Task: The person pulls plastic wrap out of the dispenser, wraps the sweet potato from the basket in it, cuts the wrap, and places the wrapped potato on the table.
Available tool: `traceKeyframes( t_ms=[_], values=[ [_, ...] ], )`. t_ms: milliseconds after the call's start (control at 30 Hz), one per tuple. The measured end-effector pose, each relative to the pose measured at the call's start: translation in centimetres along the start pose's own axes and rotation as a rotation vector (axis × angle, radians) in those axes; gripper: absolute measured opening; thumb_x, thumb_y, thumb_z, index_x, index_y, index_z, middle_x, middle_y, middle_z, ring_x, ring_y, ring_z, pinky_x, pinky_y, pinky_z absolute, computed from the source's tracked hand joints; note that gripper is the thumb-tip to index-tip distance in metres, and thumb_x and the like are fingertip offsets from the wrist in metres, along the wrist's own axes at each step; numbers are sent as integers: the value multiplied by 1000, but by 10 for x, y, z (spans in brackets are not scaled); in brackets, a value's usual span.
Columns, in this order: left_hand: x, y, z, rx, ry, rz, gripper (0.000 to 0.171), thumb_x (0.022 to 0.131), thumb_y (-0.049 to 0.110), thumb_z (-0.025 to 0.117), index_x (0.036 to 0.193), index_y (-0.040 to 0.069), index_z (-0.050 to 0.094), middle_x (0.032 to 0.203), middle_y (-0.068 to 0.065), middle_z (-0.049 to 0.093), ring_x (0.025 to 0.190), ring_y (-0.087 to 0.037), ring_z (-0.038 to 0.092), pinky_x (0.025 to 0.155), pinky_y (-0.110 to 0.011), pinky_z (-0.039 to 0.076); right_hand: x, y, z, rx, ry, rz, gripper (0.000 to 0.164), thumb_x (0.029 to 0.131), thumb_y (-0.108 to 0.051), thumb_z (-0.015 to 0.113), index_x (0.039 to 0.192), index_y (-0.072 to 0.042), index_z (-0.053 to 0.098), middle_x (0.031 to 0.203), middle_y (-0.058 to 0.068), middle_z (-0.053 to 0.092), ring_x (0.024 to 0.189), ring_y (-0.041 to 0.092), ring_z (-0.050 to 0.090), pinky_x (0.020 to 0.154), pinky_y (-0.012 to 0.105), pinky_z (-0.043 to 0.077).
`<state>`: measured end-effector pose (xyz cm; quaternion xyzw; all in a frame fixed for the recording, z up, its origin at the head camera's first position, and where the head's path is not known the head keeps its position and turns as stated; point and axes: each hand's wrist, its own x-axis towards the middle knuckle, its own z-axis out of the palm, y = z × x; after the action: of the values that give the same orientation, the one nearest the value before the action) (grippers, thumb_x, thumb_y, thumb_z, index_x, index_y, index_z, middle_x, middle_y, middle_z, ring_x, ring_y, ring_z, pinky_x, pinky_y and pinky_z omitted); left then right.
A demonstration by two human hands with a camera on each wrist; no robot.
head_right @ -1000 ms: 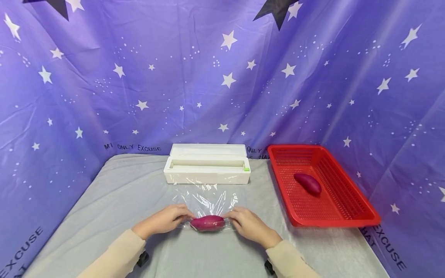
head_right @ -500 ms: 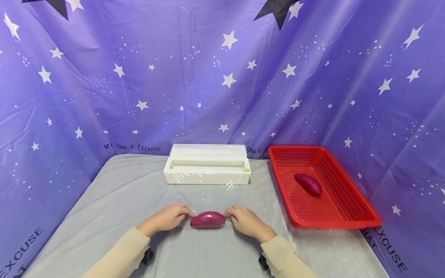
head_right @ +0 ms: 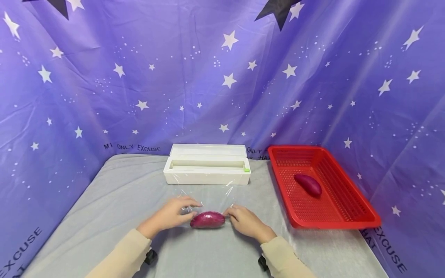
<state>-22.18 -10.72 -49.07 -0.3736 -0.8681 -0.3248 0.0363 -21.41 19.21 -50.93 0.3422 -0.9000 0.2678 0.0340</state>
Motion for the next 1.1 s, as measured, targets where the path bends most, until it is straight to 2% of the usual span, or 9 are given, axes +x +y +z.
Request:
traceKeyframes(
  t_ms=[100,233,300,400,533,633,733,867,1100],
  values=[
    [4,9,9,57,-42,82,34,89,22,77,121,10,71,114,-1,69,104,-14,64,93,-31,51,0,0,-1,20,-6,5,21,95,2,58,100,-12,73,92,-4,67,87,8,61,80,36,53],
    [6,13,18,64,-68,61,42,85,21,82,122,9,69,113,-1,67,102,-12,62,90,-27,51,0,1,-6,63,-5,40,20,98,0,56,105,-10,72,93,-3,69,90,11,64,83,39,54],
    [5,12,20,58,-60,40,44,83,19,83,123,9,69,114,-1,67,102,-12,62,89,-27,51,0,0,-9,57,41,60,19,98,-1,57,106,-9,72,96,-3,70,93,14,65,85,41,53],
    [5,9,22,53,-56,34,47,81,18,84,125,9,68,114,0,66,102,-11,61,90,-28,51,1,-3,-13,32,165,62,19,94,0,62,106,-10,73,103,0,70,100,19,64,89,44,51],
    [6,5,23,67,-54,43,48,81,18,84,126,9,68,114,-1,67,104,-11,62,93,-29,50,6,-13,-12,17,265,-40,22,89,0,69,108,-11,73,109,0,70,106,21,63,92,44,50],
    [6,4,23,70,-56,45,47,83,18,83,126,8,67,115,-1,67,104,-11,62,92,-29,51,8,-21,-7,12,225,-152,22,90,-4,72,111,-10,72,109,0,70,104,19,64,90,41,53],
    [7,3,21,51,-64,41,47,84,17,81,127,7,67,115,-2,67,103,-12,62,91,-28,51,9,-27,0,2,169,-185,27,89,-10,77,114,-7,70,109,2,69,100,17,64,85,35,55],
    [7,3,19,25,-83,15,50,83,16,81,130,8,65,118,-3,67,106,-13,62,91,-29,51,9,-27,7,15,138,-106,39,83,-14,84,117,-5,67,108,4,66,94,15,64,81,29,55],
    [5,1,18,-11,-125,-59,59,79,13,84,133,6,62,121,-5,68,109,-15,62,94,-33,51,7,-24,13,105,99,26,49,79,-15,87,122,-9,64,111,1,63,97,16,64,84,33,55]
  ],
)
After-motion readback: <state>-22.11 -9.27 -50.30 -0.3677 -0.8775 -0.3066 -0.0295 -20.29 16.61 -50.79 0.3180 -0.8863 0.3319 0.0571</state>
